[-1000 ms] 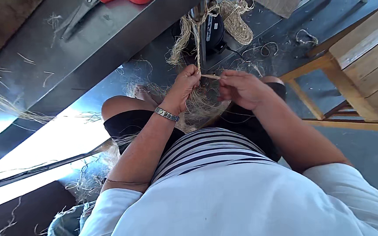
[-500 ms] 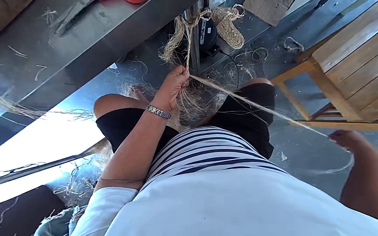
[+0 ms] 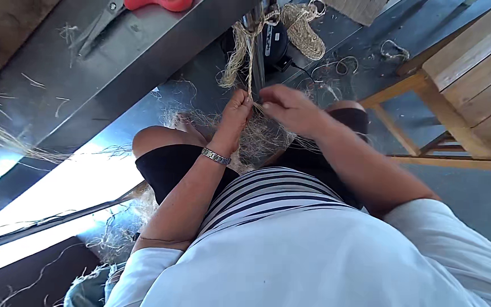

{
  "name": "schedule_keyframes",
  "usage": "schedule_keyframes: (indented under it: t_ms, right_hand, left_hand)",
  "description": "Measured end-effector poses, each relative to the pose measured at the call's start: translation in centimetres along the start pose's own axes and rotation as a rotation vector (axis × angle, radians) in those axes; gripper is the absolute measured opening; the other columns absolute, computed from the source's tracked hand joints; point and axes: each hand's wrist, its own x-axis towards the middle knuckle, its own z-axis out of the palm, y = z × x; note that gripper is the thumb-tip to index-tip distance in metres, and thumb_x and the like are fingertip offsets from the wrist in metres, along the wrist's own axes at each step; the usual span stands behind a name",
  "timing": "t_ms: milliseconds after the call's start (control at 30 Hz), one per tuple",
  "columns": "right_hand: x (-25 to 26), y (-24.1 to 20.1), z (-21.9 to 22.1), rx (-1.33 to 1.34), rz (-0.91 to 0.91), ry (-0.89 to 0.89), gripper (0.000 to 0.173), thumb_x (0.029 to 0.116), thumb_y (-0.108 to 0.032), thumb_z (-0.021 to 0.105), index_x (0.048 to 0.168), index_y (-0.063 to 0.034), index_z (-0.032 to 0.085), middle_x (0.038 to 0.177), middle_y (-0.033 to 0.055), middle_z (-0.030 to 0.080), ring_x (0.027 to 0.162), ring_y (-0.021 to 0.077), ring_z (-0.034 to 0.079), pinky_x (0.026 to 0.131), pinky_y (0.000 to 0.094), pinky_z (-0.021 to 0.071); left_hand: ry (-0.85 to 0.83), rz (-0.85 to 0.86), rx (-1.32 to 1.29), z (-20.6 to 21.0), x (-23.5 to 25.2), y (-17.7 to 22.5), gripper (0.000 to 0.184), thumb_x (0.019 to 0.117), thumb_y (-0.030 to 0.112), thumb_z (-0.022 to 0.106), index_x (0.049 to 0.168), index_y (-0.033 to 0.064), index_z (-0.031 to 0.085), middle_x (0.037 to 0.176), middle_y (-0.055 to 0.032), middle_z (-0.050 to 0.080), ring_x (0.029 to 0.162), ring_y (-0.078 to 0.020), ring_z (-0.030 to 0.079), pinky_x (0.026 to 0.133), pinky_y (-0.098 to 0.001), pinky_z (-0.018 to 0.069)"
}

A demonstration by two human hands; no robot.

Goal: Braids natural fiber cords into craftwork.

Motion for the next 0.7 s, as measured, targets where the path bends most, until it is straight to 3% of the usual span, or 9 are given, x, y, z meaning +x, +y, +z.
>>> schedule_keyframes:
  t_ms: [67,133,167,300,367,433,533,567,700]
  right_hand:
    - [1.9,-0.4,1.7,0.227,0.132,-0.110,0.034,0.1084,-0.013,0.048,0.138,0.0030,0.052,0.112,0.0134,0.068,0.093,0.0141,0.068,0.086,0.0301,0.0564]
    - [2.6,-0.3,2.0,0.366,0.193,-0.092,0.021,0.1069,-0.011,0.051,0.122,0.0001,0.060,0.084,0.0015,0.062,0.065,0.0044,0.056,0.059,0.0199,0.0469]
    - [2.7,0.0,1.9,0.398,0.184,-0.070,0.016,0.1052,-0.010,0.054,0.114,-0.0006,0.064,0.079,-0.0023,0.060,0.061,0.0012,0.051,0.056,0.0170,0.0418]
    - [3.2,1.0,1.3,0.320,0.122,0.010,0.011,0.0981,-0.009,0.065,0.088,-0.0062,0.068,0.072,-0.0069,0.059,0.061,-0.0024,0.049,0.058,0.0151,0.0405]
    - [3.5,1.1,1.2,0.287,0.102,0.022,0.010,0.0955,-0.008,0.068,0.086,-0.0066,0.069,0.073,-0.0066,0.062,0.066,-0.0023,0.055,0.066,0.0164,0.0465]
    - [3.8,1.0,1.2,0.278,0.081,0.030,0.010,0.0937,-0.007,0.070,0.084,-0.0060,0.068,0.072,-0.0065,0.061,0.066,-0.0023,0.055,0.065,0.0164,0.0465]
    - [4.1,0.7,1.6,0.268,0.059,0.050,0.011,0.0918,-0.006,0.072,0.082,-0.0048,0.068,0.070,-0.0058,0.061,0.063,-0.0023,0.054,0.063,0.0161,0.0466]
    - [4.2,0.6,1.6,0.242,0.060,0.049,0.011,0.0922,-0.007,0.072,0.083,-0.0045,0.068,0.070,-0.0055,0.061,0.063,-0.0022,0.054,0.063,0.0161,0.0463]
    - [4.1,0.1,2.0,0.113,0.017,0.058,0.013,0.0942,-0.012,0.071,0.084,-0.0043,0.068,0.068,-0.0047,0.056,0.059,-0.0013,0.048,0.059,0.0171,0.0414]
  left_hand:
    - [-0.004,0.013,0.025,-0.4,-0.1,0.0,0.014,0.1089,0.009,0.040,0.098,0.0082,0.049,0.073,0.0063,0.046,0.059,0.0014,0.044,0.058,-0.0135,0.0393]
    - [0.002,0.019,0.051,-0.9,-0.1,-0.3,0.016,0.1090,0.010,0.040,0.096,0.0085,0.049,0.070,0.0062,0.043,0.056,0.0009,0.039,0.054,-0.0138,0.0339]
    - [-0.003,0.018,0.067,-1.1,0.0,-0.4,0.016,0.1092,0.011,0.041,0.096,0.0084,0.049,0.070,0.0060,0.042,0.056,0.0006,0.038,0.053,-0.0139,0.0326]
    - [-0.060,0.047,0.087,-1.2,0.2,-1.0,0.017,0.1084,0.012,0.042,0.094,0.0086,0.051,0.071,0.0064,0.043,0.058,0.0008,0.039,0.055,-0.0140,0.0329]
    - [-0.077,0.041,0.104,-1.2,0.2,-0.8,0.017,0.1085,0.012,0.041,0.093,0.0089,0.050,0.071,0.0064,0.044,0.058,0.0014,0.040,0.055,-0.0136,0.0336]
    - [-0.050,0.065,0.243,-1.5,0.4,-0.6,0.017,0.1083,0.014,0.043,0.095,0.0072,0.052,0.075,0.0042,0.047,0.061,-0.0003,0.042,0.057,-0.0162,0.0354]
    - [-0.035,0.113,0.690,-2.5,0.1,0.8,0.027,0.1087,0.020,0.043,0.110,0.0019,0.063,0.108,-0.0138,0.060,0.096,-0.0248,0.060,0.082,-0.0453,0.0487]
    - [-0.039,0.114,0.814,-2.7,-0.1,1.4,0.028,0.1091,0.021,0.042,0.111,0.0021,0.063,0.114,-0.0170,0.061,0.101,-0.0312,0.063,0.083,-0.0530,0.0495]
    - [-0.063,0.085,1.004,-3.5,-0.8,2.9,0.030,0.1096,0.021,0.040,0.110,0.0017,0.063,0.115,-0.0195,0.065,0.104,-0.0373,0.065,0.082,-0.0600,0.0483]
